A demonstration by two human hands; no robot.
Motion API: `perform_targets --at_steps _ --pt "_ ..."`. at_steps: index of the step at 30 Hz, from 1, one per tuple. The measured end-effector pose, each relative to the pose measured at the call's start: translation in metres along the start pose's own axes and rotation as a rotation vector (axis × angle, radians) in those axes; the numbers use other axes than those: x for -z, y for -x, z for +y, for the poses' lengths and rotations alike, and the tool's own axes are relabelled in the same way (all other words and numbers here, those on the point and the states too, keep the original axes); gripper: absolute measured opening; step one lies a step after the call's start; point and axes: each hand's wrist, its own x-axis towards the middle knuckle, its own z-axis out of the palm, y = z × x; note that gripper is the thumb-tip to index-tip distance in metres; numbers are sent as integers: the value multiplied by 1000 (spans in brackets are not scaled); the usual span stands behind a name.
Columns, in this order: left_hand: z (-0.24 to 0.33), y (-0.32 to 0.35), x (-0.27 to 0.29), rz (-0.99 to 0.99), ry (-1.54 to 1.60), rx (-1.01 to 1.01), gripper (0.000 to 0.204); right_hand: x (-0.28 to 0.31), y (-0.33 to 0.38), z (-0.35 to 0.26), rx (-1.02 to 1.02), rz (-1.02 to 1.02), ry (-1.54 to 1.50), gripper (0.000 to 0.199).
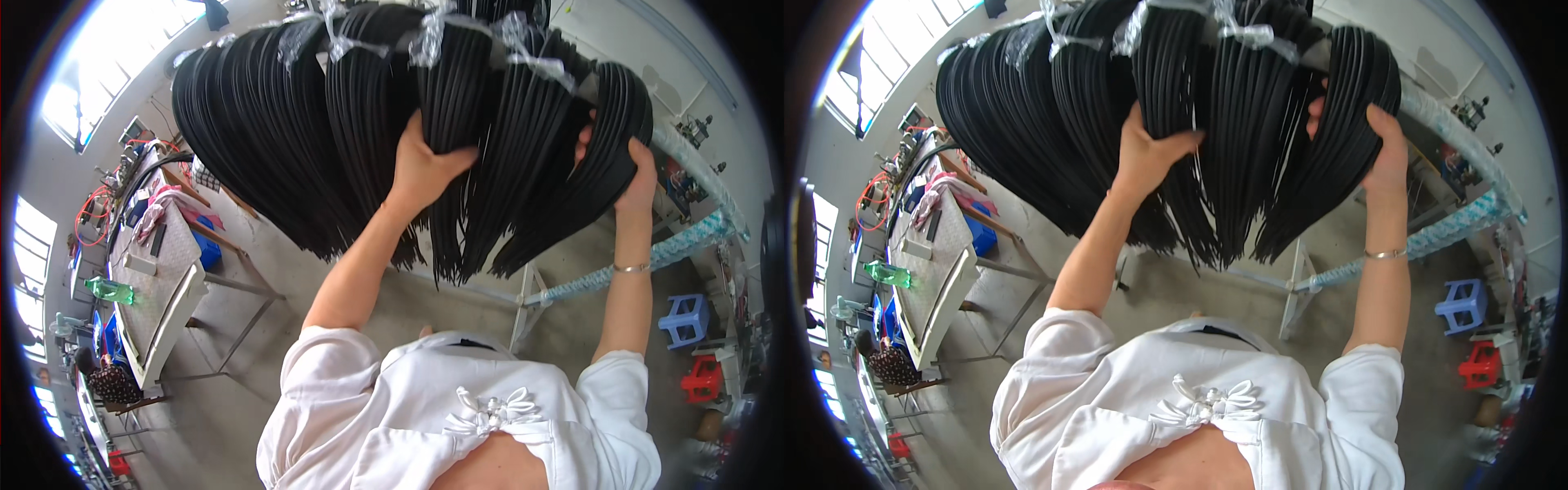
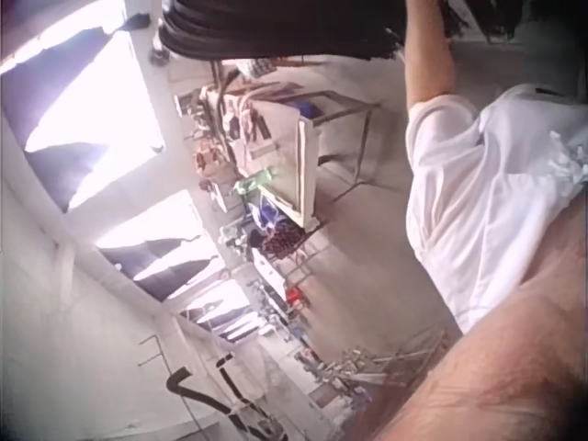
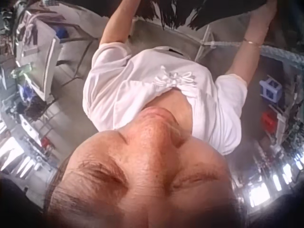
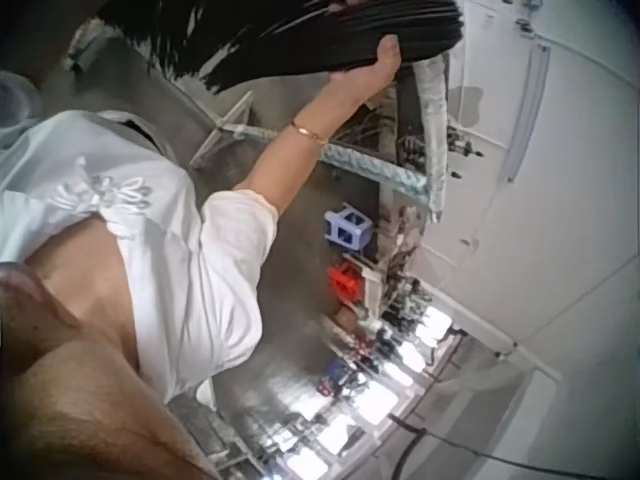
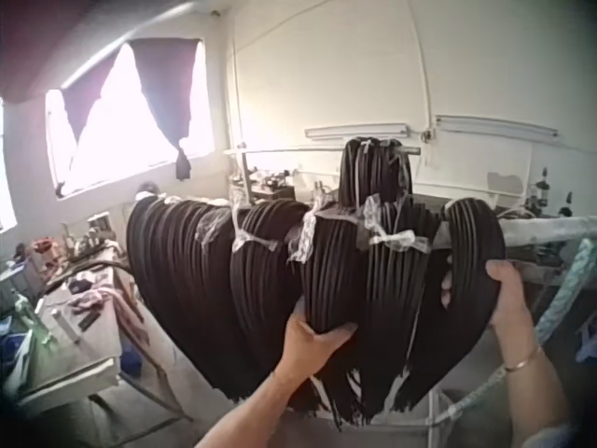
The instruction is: Moving bundles of black cables from a work table to a mobile hanging rack.
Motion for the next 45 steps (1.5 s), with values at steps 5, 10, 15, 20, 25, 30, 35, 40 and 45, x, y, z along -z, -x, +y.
perform_targets --at_steps 5,10,15,20,25,30,35,40,45 --pt "2 6 -11 199 -288 -195 52 -7 9 -12 -105 65 -13 47" --pt "8 29 -13 210 -302 -136 55 4 81 -18 106 297 621 41" --pt "46 87 -35 574 -1016 -555 57 35 221 -57 -44 345 1038 41" --pt "114 96 -176 367 -714 -997 40 50 371 -98 -382 398 1157 34" --pt "159 35 -300 35 -590 -1001 32 63 485 -131 -579 465 1070 34" --pt "143 -9 -401 -136 -923 -683 44 90 573 -154 -609 697 918 33" --pt "68 -32 -457 -27 -1662 -1129 30 160 625 -177 -664 625 959 35" --pt "53 -18 -445 433 -1508 -697 42 262 636 -189 -639 557 1079 38" --pt "32 -52 -477 580 -1592 -982 23 357 633 -233 -698 542 1144 38"
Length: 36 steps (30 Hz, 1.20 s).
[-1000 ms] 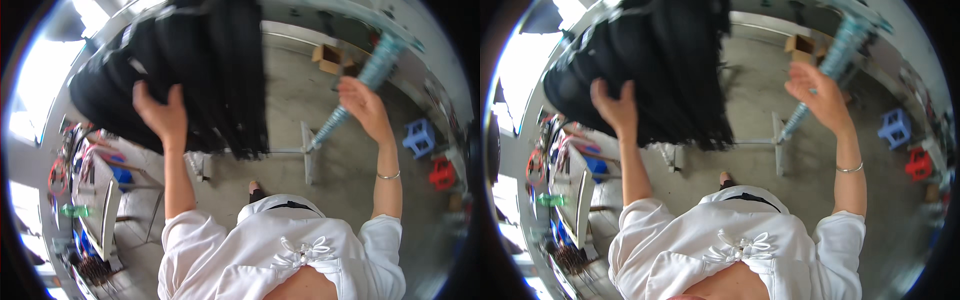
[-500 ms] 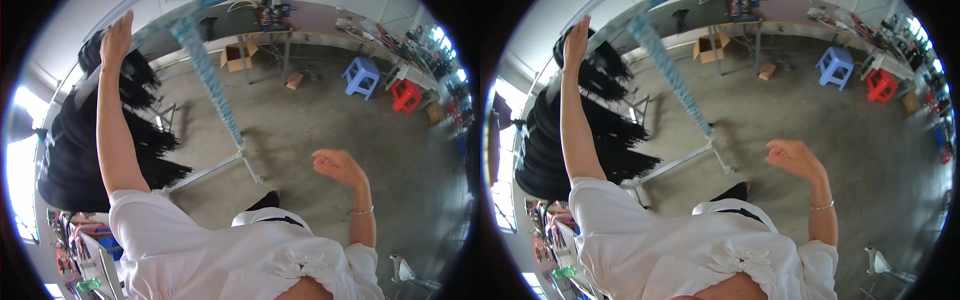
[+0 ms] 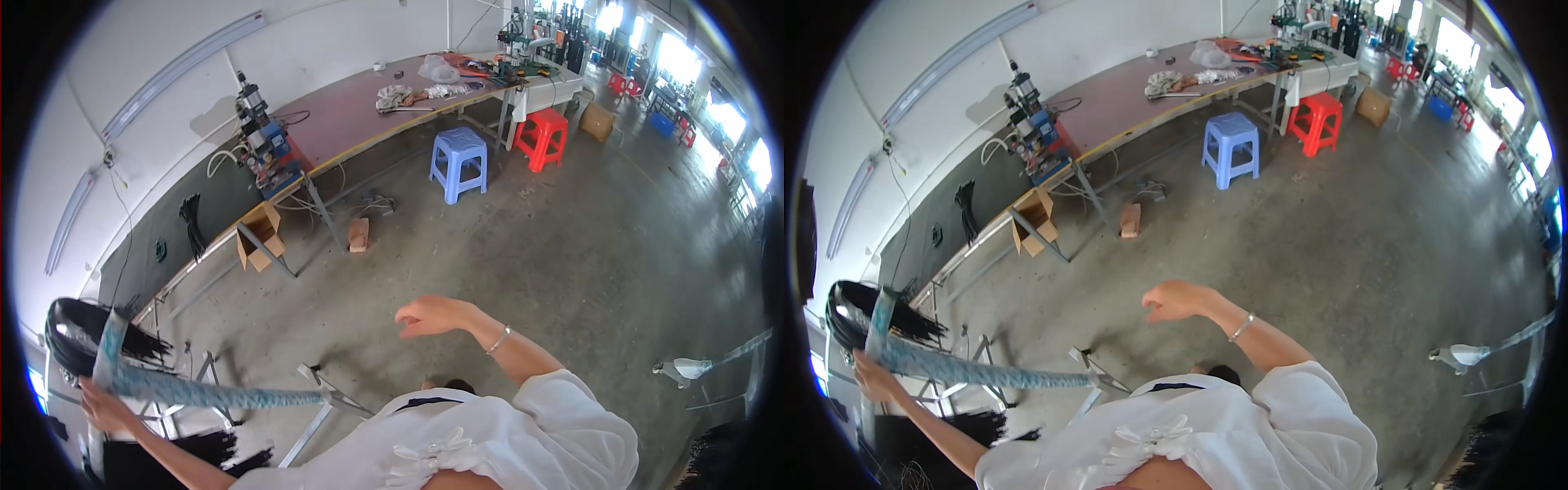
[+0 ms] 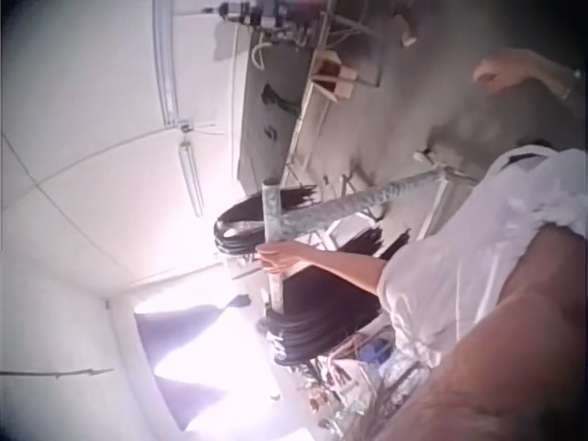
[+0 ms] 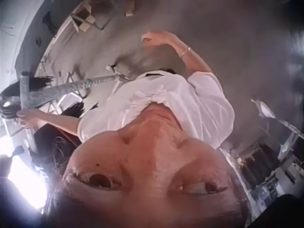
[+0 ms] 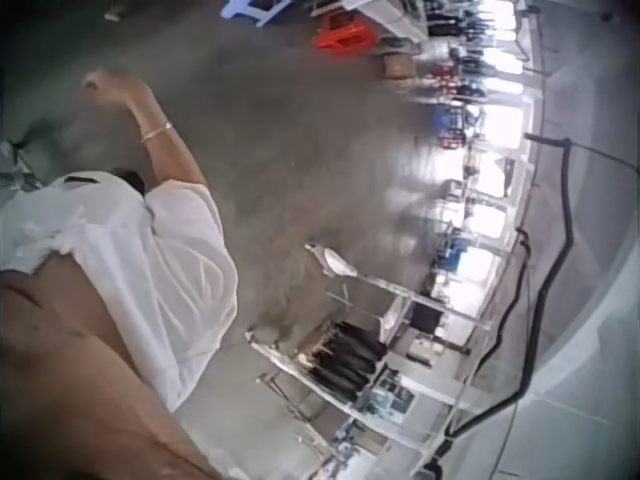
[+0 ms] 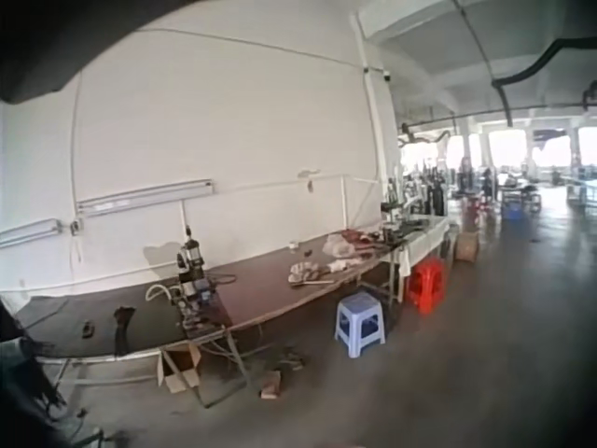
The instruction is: Moving bundles of black cables from a work table to a mobile hanging rack.
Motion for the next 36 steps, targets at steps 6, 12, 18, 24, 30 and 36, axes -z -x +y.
perform_targets --at_steps 6,12,18,24,30,36 --pt "-67 31 12 40 20 -49 25 29 -119 20 269 -152 24 39" --pt "-20 26 46 -86 128 75 27 80 -256 33 353 -378 -18 35" --pt "13 9 70 -110 516 538 20 88 -392 -10 529 -629 -34 37" --pt "11 17 68 -85 719 559 28 59 -509 -93 756 -815 -58 37" --pt "-24 38 81 -99 511 415 25 9 -608 -190 829 -1055 -238 34" --pt "-2 34 84 72 750 927 40 -43 -697 -291 718 -1364 -468 32"
